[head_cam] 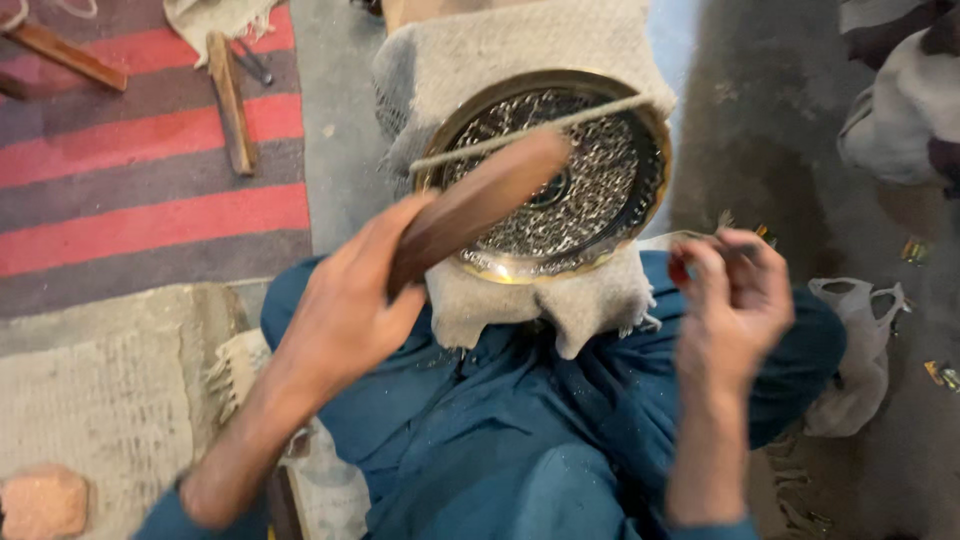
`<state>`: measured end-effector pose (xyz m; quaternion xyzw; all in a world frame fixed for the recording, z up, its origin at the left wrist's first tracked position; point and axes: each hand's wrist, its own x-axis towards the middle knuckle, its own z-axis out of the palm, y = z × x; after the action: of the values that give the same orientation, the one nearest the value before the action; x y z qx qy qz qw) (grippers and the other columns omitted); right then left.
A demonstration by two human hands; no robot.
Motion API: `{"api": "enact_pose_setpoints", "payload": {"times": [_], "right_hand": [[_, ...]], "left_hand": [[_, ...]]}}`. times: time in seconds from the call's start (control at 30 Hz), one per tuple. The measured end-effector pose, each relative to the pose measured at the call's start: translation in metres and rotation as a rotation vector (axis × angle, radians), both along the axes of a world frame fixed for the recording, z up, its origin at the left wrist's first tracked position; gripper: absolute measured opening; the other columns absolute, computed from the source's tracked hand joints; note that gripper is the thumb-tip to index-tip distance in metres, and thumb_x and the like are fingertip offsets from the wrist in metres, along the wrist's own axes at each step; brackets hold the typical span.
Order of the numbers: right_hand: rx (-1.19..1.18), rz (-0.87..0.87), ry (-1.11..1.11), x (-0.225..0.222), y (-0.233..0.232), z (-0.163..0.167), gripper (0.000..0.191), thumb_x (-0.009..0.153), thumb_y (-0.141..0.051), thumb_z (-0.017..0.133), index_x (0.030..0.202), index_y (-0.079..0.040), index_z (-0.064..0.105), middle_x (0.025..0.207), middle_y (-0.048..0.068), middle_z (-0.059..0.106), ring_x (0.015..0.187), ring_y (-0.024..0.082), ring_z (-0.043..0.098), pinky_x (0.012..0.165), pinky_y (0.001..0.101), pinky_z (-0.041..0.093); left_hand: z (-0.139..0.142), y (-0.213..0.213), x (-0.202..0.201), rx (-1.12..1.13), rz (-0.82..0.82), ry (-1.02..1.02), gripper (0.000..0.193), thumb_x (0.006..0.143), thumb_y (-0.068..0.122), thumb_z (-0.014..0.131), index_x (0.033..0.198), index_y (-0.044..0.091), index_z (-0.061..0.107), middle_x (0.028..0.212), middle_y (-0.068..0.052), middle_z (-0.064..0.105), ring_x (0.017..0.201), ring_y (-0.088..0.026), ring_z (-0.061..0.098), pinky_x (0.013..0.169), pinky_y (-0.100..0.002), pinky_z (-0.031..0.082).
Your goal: The person sits cross-legged on the floor with an ornate brass tray resting on a cloth pad on their lap. They repeatedly strike the tray's decorated surface with a wooden mallet, repositioning the tray and rotating it between strikes, and at one point reposition the cloth pad before resuming hammering.
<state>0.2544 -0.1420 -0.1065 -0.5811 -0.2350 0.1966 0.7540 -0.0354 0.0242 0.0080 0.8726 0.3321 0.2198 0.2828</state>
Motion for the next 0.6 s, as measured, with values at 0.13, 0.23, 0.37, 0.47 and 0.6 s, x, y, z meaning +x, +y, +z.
{"api": "enact_pose_setpoints", "payload": {"times": [0.13, 0.23, 0.37, 0.47, 0.6], "right_hand": [[-0.238, 0.308, -0.126, 0.029, -0.083, 0.001, 0.013, 0.098, 0.003, 0.066, 0.110, 0.000, 0.062, 0.096, 0.007, 0.067, 0.089, 0.016, 0.067, 0.084, 0.0316, 0.056], [-0.705, 0.562, -0.268, 0.039, -0.137, -0.013, 0.012, 0.087, 0.001, 0.064, 0.098, -0.002, 0.065, 0.087, 0.008, 0.069, 0.080, 0.018, 0.066, 0.074, 0.0326, 0.056], [-1.046, 0.840, -0.443, -0.003, -0.175, -0.047, 0.019, 0.084, -0.016, 0.062, 0.101, -0.012, 0.068, 0.090, 0.010, 0.074, 0.086, 0.025, 0.072, 0.079, 0.0361, 0.058], [-1.454, 0.894, -0.420, -0.033, -0.176, -0.055, 0.023, 0.089, -0.032, 0.066, 0.106, -0.016, 0.066, 0.096, 0.012, 0.077, 0.095, 0.031, 0.073, 0.082, 0.0410, 0.056], [-1.620, 0.906, -0.359, -0.048, -0.170, -0.034, 0.027, 0.090, -0.038, 0.069, 0.109, -0.019, 0.066, 0.097, 0.011, 0.077, 0.096, 0.031, 0.074, 0.082, 0.0416, 0.057]], "left_hand": [[-0.025, -0.014, -0.033, -0.154, 0.226, -0.017, 0.063, 0.085, 0.009, 0.068, 0.145, 0.007, 0.047, 0.105, -0.020, 0.070, 0.097, -0.036, 0.072, 0.080, -0.042, 0.056], [-0.054, -0.022, -0.061, -0.420, 0.546, 0.005, 0.056, 0.086, 0.016, 0.072, 0.138, 0.007, 0.052, 0.089, -0.016, 0.069, 0.071, -0.027, 0.067, 0.061, -0.039, 0.054], [-0.097, -0.026, -0.102, -0.529, 0.695, 0.032, 0.045, 0.091, 0.025, 0.069, 0.128, 0.004, 0.054, 0.073, -0.011, 0.063, 0.051, -0.017, 0.059, 0.048, -0.034, 0.050], [-0.128, -0.025, -0.114, -0.672, 0.697, -0.155, 0.036, 0.107, 0.034, 0.043, 0.116, 0.003, 0.057, 0.070, -0.009, 0.058, 0.048, -0.016, 0.054, 0.046, -0.033, 0.049], [-0.143, -0.018, -0.121, -0.724, 0.628, -0.332, 0.042, 0.109, 0.040, 0.033, 0.109, 0.003, 0.053, 0.067, -0.009, 0.055, 0.046, -0.015, 0.053, 0.045, -0.032, 0.050]]}}
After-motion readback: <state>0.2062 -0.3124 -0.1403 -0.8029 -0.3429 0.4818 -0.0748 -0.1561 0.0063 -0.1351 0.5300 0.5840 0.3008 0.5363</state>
